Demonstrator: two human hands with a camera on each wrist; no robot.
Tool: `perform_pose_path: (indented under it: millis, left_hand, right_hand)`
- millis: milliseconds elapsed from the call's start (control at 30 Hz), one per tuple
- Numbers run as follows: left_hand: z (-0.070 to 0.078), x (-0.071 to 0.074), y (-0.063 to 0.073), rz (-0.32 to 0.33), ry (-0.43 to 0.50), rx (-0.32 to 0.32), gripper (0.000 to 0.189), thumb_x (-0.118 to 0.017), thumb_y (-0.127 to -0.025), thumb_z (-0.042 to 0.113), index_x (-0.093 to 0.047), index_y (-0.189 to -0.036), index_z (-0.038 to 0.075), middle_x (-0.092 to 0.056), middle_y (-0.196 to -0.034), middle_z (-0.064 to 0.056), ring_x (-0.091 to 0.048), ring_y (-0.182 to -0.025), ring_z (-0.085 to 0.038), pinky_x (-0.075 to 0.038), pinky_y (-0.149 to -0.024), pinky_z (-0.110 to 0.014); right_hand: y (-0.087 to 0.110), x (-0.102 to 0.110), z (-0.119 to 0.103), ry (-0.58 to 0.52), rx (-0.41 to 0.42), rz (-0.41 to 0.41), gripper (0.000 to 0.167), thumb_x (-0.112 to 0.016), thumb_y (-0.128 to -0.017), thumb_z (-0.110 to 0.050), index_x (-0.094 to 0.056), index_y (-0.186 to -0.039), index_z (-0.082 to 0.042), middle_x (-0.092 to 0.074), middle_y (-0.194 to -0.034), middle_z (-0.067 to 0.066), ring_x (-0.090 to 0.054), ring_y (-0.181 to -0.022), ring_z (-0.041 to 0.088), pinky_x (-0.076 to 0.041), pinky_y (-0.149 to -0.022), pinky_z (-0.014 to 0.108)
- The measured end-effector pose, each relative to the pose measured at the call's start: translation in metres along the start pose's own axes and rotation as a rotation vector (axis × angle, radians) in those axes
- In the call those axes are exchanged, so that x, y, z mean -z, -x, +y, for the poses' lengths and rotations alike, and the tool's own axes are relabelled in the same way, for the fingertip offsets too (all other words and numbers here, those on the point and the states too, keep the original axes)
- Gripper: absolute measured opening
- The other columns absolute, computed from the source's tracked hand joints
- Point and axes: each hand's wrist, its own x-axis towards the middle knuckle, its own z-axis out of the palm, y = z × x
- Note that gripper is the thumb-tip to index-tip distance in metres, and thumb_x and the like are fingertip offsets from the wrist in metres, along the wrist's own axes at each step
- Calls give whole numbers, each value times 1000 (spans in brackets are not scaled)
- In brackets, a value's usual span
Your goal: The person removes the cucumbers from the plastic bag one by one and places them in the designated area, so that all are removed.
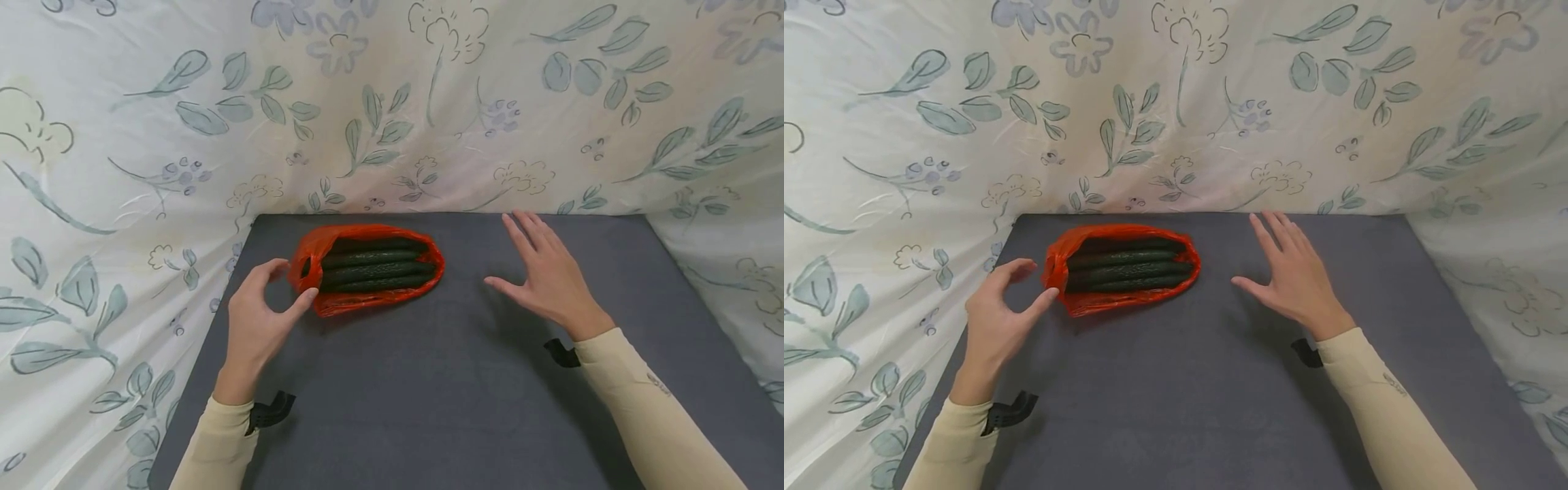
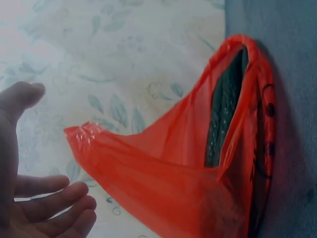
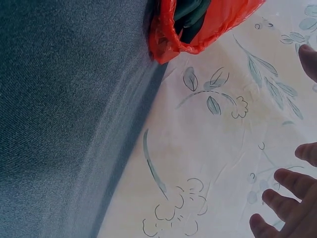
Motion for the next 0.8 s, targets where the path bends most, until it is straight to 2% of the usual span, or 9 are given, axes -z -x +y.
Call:
perform_pose_path:
  millis: [200, 433, 800]
  left_hand:
    - [3, -7, -3, -17, 25, 21, 52, -89, -92, 36, -72, -127, 3, -75, -116, -11, -69, -107, -29, -52, -94, -50]
    - [7, -13, -7, -15, 19, 39, 49, -90, -91, 38, -75, -125, 5, -77, -113, -8, -70, -102, -27, -52, -89, -46]
    - [8, -22, -14, -14, 5, 21, 47, -91, -90, 38, -79, -120, 5, -79, -111, -8, -72, -100, -27, -57, -89, -49]
  right_hand:
    - [-1, -1, -2, -1, -8, -7, 115, -87, -85, -53, -25, -174, -15, -27, -176, 18, -25, -161, 41, -27, -126, 65]
    - [-3, -2, -5, 0, -16, -18, 114, -86, -86, -54, -26, -174, -16, -27, -176, 16, -25, -161, 41, -29, -124, 66]
    - [-4, -5, -7, -22, 6, -6, 114, -87, -85, -52, -27, -174, -15, -26, -176, 16, -25, -161, 41, -29, -124, 66]
